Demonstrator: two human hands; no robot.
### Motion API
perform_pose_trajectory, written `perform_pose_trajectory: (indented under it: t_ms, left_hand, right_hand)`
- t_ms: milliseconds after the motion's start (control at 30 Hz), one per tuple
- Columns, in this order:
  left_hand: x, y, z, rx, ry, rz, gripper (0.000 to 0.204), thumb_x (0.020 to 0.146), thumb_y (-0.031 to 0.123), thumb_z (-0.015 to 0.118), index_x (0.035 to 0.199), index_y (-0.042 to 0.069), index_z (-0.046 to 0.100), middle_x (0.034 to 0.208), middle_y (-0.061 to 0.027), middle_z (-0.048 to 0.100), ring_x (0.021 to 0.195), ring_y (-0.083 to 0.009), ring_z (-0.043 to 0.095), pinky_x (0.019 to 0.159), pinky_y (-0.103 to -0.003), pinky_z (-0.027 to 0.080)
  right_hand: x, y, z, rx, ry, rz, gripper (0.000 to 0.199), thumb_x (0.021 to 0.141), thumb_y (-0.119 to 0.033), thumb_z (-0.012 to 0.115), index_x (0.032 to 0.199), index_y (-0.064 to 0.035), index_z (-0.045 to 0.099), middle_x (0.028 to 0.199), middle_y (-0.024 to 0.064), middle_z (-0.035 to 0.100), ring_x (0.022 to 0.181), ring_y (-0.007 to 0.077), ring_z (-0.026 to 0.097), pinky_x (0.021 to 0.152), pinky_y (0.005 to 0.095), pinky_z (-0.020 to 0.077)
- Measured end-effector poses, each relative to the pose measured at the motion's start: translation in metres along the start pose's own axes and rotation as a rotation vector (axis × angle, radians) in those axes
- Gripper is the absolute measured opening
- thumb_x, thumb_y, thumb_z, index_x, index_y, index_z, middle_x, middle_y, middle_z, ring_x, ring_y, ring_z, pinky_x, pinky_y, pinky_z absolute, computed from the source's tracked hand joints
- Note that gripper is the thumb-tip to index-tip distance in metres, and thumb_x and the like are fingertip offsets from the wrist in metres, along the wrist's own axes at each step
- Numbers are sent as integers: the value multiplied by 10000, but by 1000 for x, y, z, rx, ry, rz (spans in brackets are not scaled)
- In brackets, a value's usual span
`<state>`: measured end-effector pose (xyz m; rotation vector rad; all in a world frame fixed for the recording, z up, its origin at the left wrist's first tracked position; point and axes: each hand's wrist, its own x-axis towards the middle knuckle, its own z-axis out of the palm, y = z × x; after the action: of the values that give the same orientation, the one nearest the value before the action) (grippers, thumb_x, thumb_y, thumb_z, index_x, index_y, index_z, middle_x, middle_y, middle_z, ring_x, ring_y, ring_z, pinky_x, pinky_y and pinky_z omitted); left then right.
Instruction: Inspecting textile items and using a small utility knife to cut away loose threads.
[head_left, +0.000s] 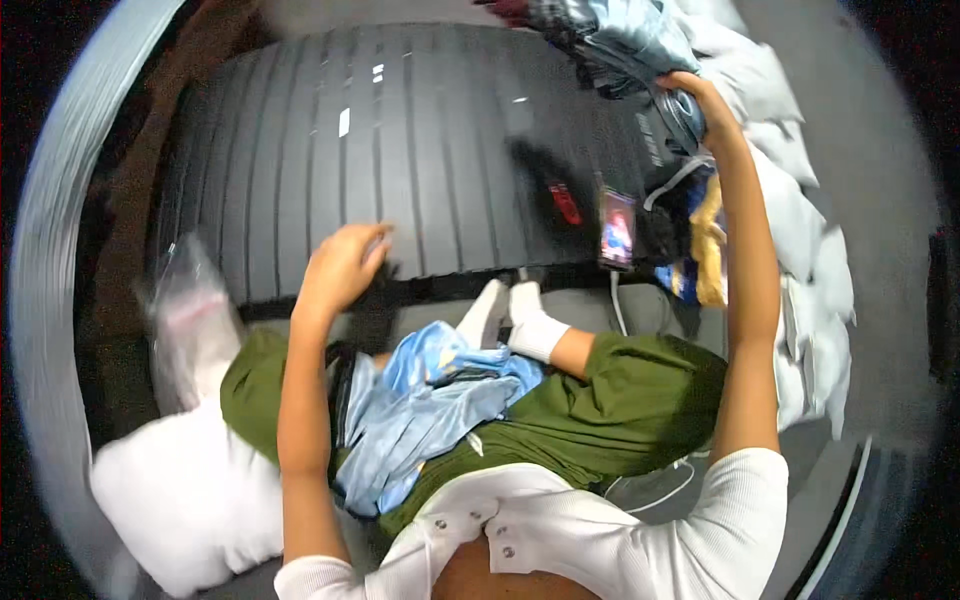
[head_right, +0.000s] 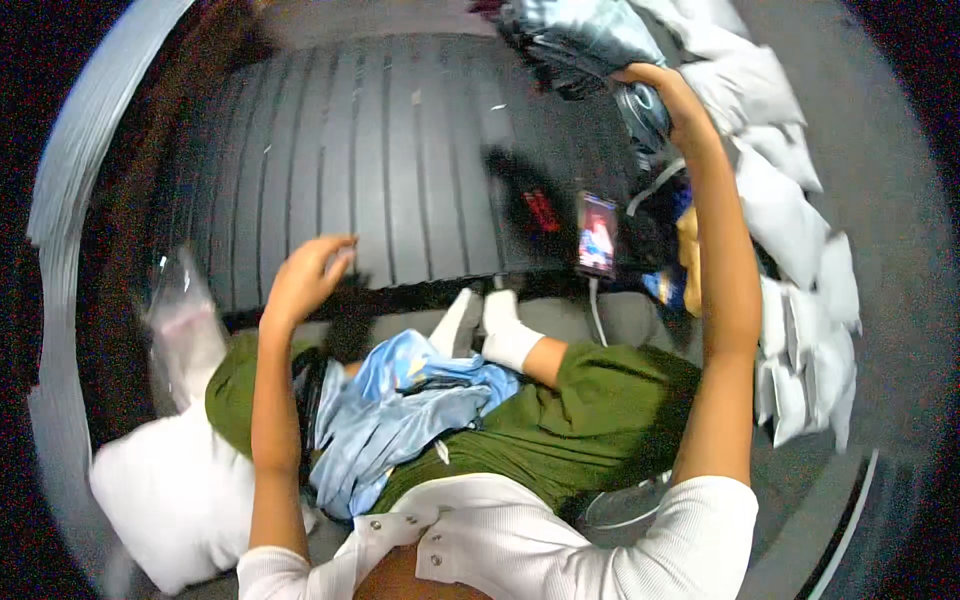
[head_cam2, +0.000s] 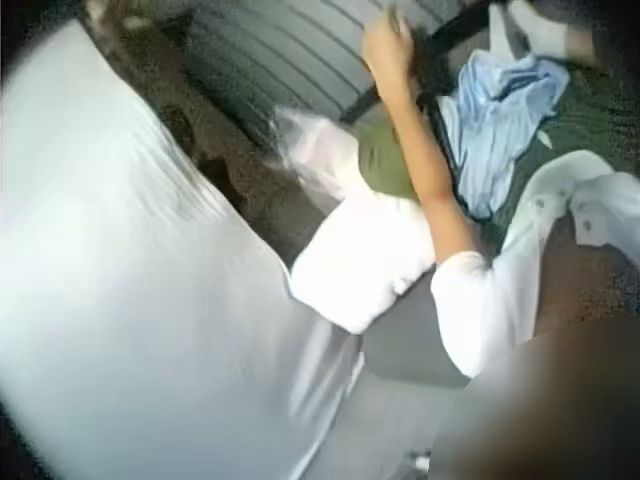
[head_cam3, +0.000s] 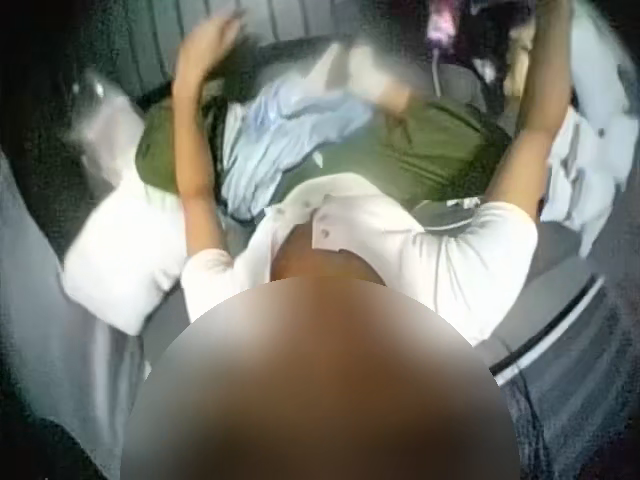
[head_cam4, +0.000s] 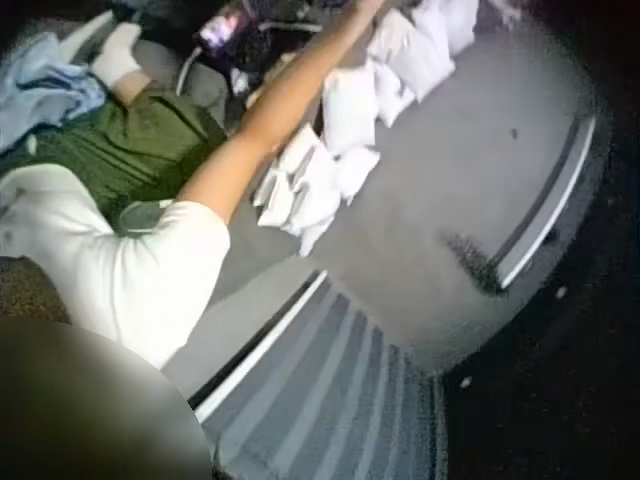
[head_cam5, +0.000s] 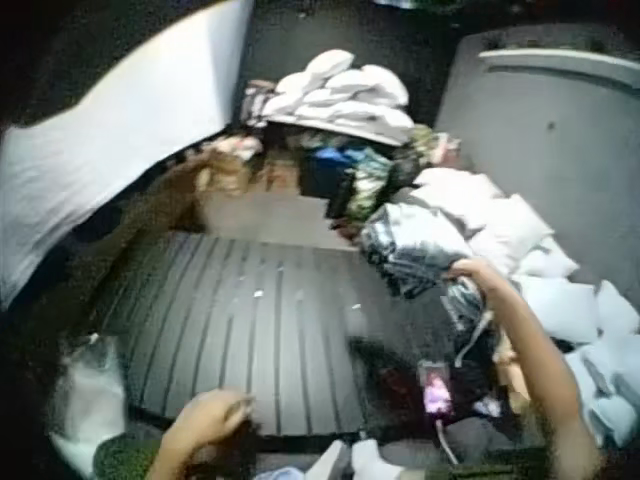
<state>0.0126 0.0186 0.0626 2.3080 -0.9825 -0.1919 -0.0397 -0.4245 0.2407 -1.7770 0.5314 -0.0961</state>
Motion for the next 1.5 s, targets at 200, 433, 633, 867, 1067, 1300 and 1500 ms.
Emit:
perform_pose_trajectory:
  t_ms: [200, 433, 633, 867, 1067, 1300, 1500]
  left_hand:
    - [-6, -47, -26, -61, -48, -269, 343, 829, 258, 533, 1088, 34, 561, 1051, -167, 585, 957, -293, 566, 826, -367, 435]
    - [2, -49, -9, -126, -324, -322, 308, 837, 268, 517, 965, -4, 581, 881, -193, 612, 838, -321, 590, 740, -366, 452]
    - [11, -44, 1, -165, -389, -293, 291, 835, 250, 526, 967, -3, 583, 859, -179, 619, 798, -299, 597, 718, -345, 456]
    - [-7, -12, -27, -184, -360, -277, 255, 829, 225, 541, 932, -2, 595, 847, -166, 618, 757, -255, 602, 694, -326, 459]
    - [-94, 36, -3, -494, -645, -169, 292, 769, 267, 622, 912, 13, 602, 848, -111, 615, 797, -229, 591, 698, -309, 459]
    - [-179, 71, -2, -115, -665, -109, 360, 634, 279, 699, 878, 35, 596, 845, -114, 592, 894, -289, 521, 811, -370, 355]
    - [-183, 93, -51, -361, -657, -86, 241, 760, 252, 617, 794, 27, 539, 660, -161, 525, 611, -345, 528, 538, -387, 418]
  right_hand:
    - [105, 147, 64, 46, 116, -1, 492, 724, -366, 619, 1041, 7, 576, 949, 104, 604, 903, 219, 548, 789, 309, 420]
    - [117, 251, 78, -863, 375, -215, 587, 774, -429, 544, 1179, -11, 473, 1116, 244, 518, 1054, 398, 469, 927, 429, 328]
    - [83, 230, 98, -676, 680, -332, 528, 830, -362, 529, 1236, -43, 418, 1230, 208, 439, 1126, 369, 392, 981, 426, 238]
    - [-12, 237, 149, -519, 942, -463, 237, 826, -164, 561, 990, 5, 585, 1003, 134, 593, 940, 250, 545, 831, 329, 415]
    - [-85, 240, 198, -193, 770, -297, 130, 815, -33, 525, 919, 9, 592, 866, 56, 604, 798, 125, 560, 752, 238, 429]
    - [-119, 173, 232, 187, -278, -144, 123, 818, -98, 576, 900, -7, 588, 886, 47, 599, 855, 126, 576, 772, 244, 440]
    - [-173, 141, 267, 76, -1392, -514, 464, 702, -264, 726, 1054, -16, 553, 1069, 121, 548, 1046, 238, 494, 903, 330, 374]
